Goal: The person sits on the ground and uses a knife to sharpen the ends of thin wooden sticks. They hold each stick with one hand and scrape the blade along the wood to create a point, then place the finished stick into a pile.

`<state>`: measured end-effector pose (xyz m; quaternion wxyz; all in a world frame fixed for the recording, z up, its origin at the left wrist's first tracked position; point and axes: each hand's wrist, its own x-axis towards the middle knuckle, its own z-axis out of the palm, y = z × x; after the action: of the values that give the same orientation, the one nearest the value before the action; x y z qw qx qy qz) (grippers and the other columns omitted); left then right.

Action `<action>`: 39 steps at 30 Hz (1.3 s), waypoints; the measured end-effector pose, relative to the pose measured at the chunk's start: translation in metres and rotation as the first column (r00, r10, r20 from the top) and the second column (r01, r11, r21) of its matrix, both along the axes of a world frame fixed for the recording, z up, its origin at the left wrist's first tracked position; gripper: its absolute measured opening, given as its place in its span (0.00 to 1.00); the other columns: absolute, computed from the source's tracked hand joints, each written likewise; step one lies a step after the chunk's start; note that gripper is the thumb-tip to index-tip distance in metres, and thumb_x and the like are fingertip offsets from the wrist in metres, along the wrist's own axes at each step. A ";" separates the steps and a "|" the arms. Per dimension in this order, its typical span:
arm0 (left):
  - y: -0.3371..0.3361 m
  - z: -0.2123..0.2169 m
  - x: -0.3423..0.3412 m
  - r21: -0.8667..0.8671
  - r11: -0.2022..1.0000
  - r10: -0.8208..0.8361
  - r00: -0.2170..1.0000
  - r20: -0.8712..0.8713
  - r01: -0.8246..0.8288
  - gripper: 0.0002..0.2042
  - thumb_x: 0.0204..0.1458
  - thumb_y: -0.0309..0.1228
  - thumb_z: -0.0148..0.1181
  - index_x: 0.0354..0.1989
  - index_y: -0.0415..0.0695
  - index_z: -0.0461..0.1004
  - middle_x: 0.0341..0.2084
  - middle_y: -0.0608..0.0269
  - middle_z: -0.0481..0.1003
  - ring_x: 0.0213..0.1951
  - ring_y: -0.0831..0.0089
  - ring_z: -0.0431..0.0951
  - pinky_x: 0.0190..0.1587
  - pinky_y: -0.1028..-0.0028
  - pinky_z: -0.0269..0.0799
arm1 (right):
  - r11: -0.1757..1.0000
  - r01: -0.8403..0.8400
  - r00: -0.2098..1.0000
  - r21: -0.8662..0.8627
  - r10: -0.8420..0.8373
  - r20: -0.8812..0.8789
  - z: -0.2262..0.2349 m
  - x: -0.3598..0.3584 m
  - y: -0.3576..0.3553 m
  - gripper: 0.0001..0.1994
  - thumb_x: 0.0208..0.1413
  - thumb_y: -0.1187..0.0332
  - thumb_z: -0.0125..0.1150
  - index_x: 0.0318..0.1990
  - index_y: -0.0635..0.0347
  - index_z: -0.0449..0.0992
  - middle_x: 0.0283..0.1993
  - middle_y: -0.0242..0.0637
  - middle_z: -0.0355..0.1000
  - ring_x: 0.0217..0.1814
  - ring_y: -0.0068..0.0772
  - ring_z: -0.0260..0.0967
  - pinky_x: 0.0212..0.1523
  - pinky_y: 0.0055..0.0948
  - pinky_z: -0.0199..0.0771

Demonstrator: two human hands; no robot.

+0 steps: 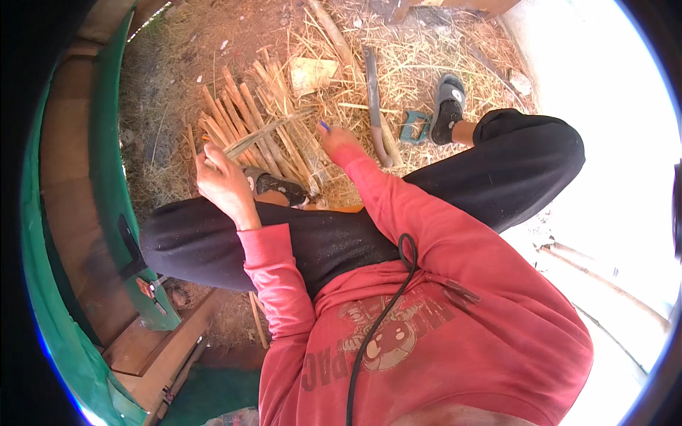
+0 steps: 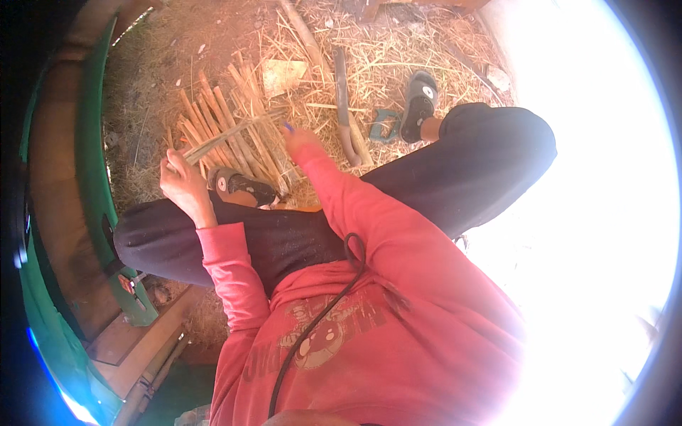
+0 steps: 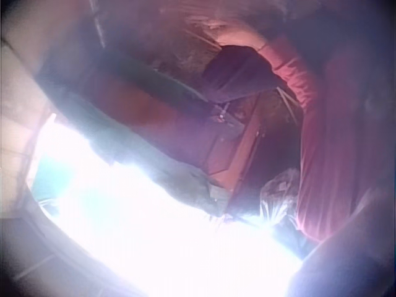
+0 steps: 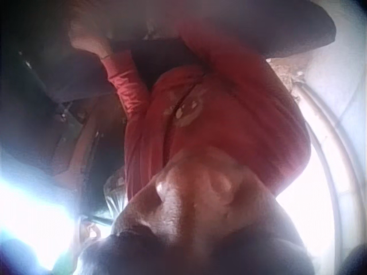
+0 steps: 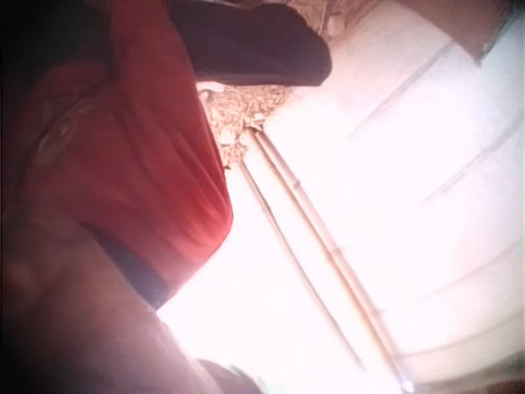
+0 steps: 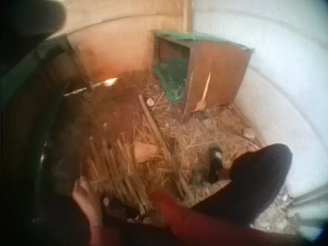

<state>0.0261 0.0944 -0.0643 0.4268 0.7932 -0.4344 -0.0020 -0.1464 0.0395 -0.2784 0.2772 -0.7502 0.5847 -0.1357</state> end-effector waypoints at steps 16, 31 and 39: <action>-0.011 0.008 -0.013 -0.014 0.999 -0.044 0.999 0.030 0.045 0.18 0.64 0.39 0.48 0.32 0.37 0.77 0.22 0.47 0.77 0.26 0.54 0.78 0.32 0.62 0.70 | 0.920 0.134 0.970 0.369 -0.197 0.139 0.029 0.036 -0.001 0.33 0.66 0.43 0.36 0.48 0.68 0.76 0.43 0.65 0.74 0.49 0.65 0.71 0.53 0.51 0.70; -0.009 0.016 -0.011 0.028 0.982 -0.187 0.982 -0.019 0.187 0.14 0.64 0.36 0.49 0.33 0.38 0.74 0.21 0.50 0.76 0.24 0.58 0.76 0.32 0.64 0.71 | 0.334 -0.292 0.590 0.896 -0.674 0.444 0.011 0.030 -0.033 0.28 0.66 0.40 0.36 0.36 0.57 0.70 0.13 0.34 0.60 0.11 0.30 0.56 0.13 0.34 0.54; 0.002 0.019 -0.007 0.044 0.968 -0.203 0.874 -0.441 0.247 0.11 0.64 0.33 0.50 0.35 0.39 0.74 0.12 0.66 0.67 0.14 0.82 0.66 0.18 0.76 0.59 | 0.976 -0.112 0.791 0.184 -0.024 0.611 0.146 0.041 0.015 0.27 0.68 0.48 0.37 0.43 0.64 0.75 0.34 0.59 0.76 0.37 0.62 0.74 0.42 0.51 0.72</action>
<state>0.0194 0.0961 -0.0450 0.4698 0.7369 -0.4173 -0.2492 -0.1053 0.0541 -0.1320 0.5319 -0.6461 0.4573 -0.3010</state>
